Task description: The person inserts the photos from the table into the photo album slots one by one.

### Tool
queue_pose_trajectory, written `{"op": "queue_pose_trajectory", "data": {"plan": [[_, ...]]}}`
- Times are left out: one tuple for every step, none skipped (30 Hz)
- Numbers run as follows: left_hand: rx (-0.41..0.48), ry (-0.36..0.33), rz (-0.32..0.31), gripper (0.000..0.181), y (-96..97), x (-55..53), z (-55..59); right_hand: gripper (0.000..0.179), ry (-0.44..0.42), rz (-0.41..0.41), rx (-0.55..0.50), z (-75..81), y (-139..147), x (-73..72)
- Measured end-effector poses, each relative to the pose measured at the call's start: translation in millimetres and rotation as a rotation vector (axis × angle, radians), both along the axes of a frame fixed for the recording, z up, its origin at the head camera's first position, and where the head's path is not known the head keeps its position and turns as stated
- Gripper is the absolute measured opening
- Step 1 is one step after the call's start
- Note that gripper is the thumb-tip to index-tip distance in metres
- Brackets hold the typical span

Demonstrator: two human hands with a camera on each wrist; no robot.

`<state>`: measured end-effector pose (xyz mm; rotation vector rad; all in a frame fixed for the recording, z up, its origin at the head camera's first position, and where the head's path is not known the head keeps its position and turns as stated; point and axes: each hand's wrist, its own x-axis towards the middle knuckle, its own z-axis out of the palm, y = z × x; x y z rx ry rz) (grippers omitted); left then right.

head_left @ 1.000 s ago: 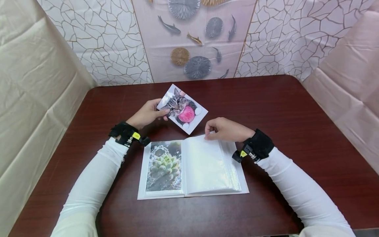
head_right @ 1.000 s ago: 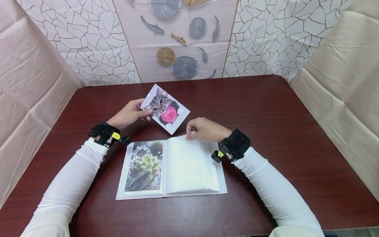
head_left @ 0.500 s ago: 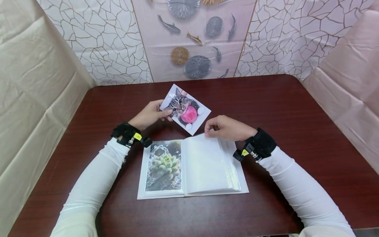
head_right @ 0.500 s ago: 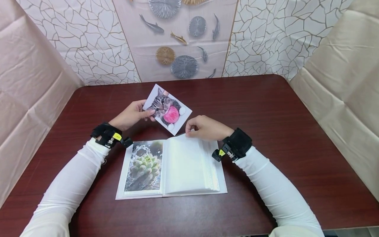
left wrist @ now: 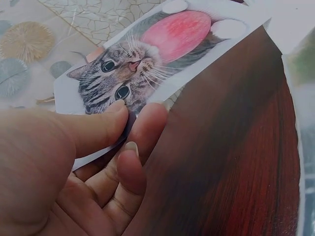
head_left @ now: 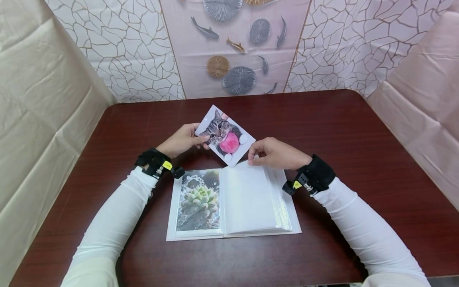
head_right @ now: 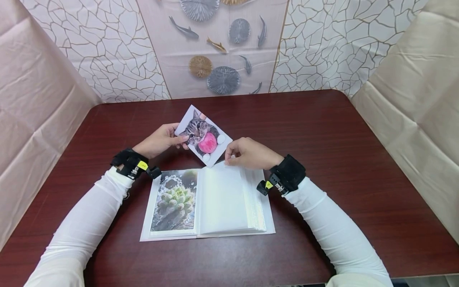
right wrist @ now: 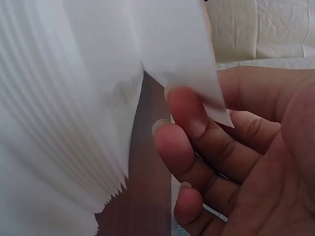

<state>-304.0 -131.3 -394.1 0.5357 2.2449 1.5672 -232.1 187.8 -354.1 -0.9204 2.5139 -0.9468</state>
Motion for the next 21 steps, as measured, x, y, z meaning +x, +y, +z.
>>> {"op": "queue_pose_trajectory", "data": {"plan": [[-0.002, -0.001, -0.001, 0.034, -0.1, 0.1, -0.3, 0.004, -0.006, -0.006, -0.003, 0.7, 0, 0.2], [-0.004, -0.001, -0.002, 0.034, -0.2, 0.1, -0.5, 0.004, -0.016, -0.014, -0.006, 1.6, 0, 0.5], [-0.005, -0.001, -0.003, 0.034, -0.3, 0.2, -0.7, 0.007, -0.023, -0.024, -0.008, 2.9, 0, 0.8], [-0.004, -0.002, -0.004, 0.034, -0.4, 0.2, -0.8, 0.011, -0.03, -0.037, -0.009, 4.2, 0, 1.0], [-0.003, -0.002, -0.005, 0.033, -0.5, 0.1, -0.9, 0.017, -0.036, -0.054, -0.007, 5.6, 0, 1.2], [-0.003, 0.0, -0.006, 0.033, -0.6, 0.0, -0.9, 0.022, -0.039, -0.072, -0.004, 6.9, 0, 1.5], [-0.002, 0.002, -0.007, 0.033, -0.7, -0.4, -1.0, 0.027, -0.044, -0.088, -0.004, 8.1, 1, 1.8], [-0.002, 0.007, -0.009, 0.033, -0.8, -0.9, -1.2, 0.032, -0.045, -0.102, -0.004, 9.2, 1, 1.9], [0.003, 0.012, -0.012, 0.034, -0.9, -1.6, -1.7, 0.036, -0.044, -0.114, -0.006, 10.2, 1, 2.2], [0.006, 0.015, -0.013, 0.033, -1.0, -2.2, -1.9, 0.038, -0.047, -0.124, -0.009, 11.1, 1, 2.6], [0.008, 0.019, -0.015, 0.033, -1.1, -2.8, -2.3, 0.04, -0.051, -0.129, -0.015, 11.7, 1, 2.8], [0.009, 0.022, -0.017, 0.033, -1.0, -3.4, -2.5, 0.042, -0.057, -0.133, -0.023, 12.2, 1, 3.0], [0.01, 0.023, -0.018, 0.034, -0.9, -4.1, -2.7, 0.042, -0.069, -0.136, -0.034, 12.4, 2, 3.1], [0.01, 0.024, -0.019, 0.034, -0.9, -4.6, -2.9, 0.043, -0.081, -0.139, -0.044, 12.6, 2, 3.1], [0.013, 0.023, -0.019, 0.034, -0.7, -5.0, -2.9, 0.043, -0.091, -0.141, -0.053, 12.8, 2, 3.2], [0.015, 0.023, -0.021, 0.034, -0.7, -5.4, -2.8, 0.044, -0.101, -0.143, -0.058, 12.8, 1, 3.2], [0.016, 0.025, -0.021, 0.035, -0.7, -5.8, -3.0, 0.045, -0.111, -0.145, -0.065, 12.7, 1, 3.1], [0.017, 0.027, -0.022, 0.035, -0.8, -6.4, -3.0, 0.046, -0.12, -0.148, -0.069, 12.8, 1, 3.1], [0.015, 0.031, -0.024, 0.036, -0.7, -6.7, -2.9, 0.047, -0.129, -0.149, -0.073, 12.7, 0, 3.1], [0.01, 0.037, -0.024, 0.036, -0.9, -7.1, -2.7, 0.048, -0.133, -0.149, -0.073, 12.8, 0, 3.2], [0.007, 0.043, -0.022, 0.036, -0.8, -7.3, -2.5, 0.048, -0.136, -0.149, -0.075, 12.8, 0, 3.1]]}}
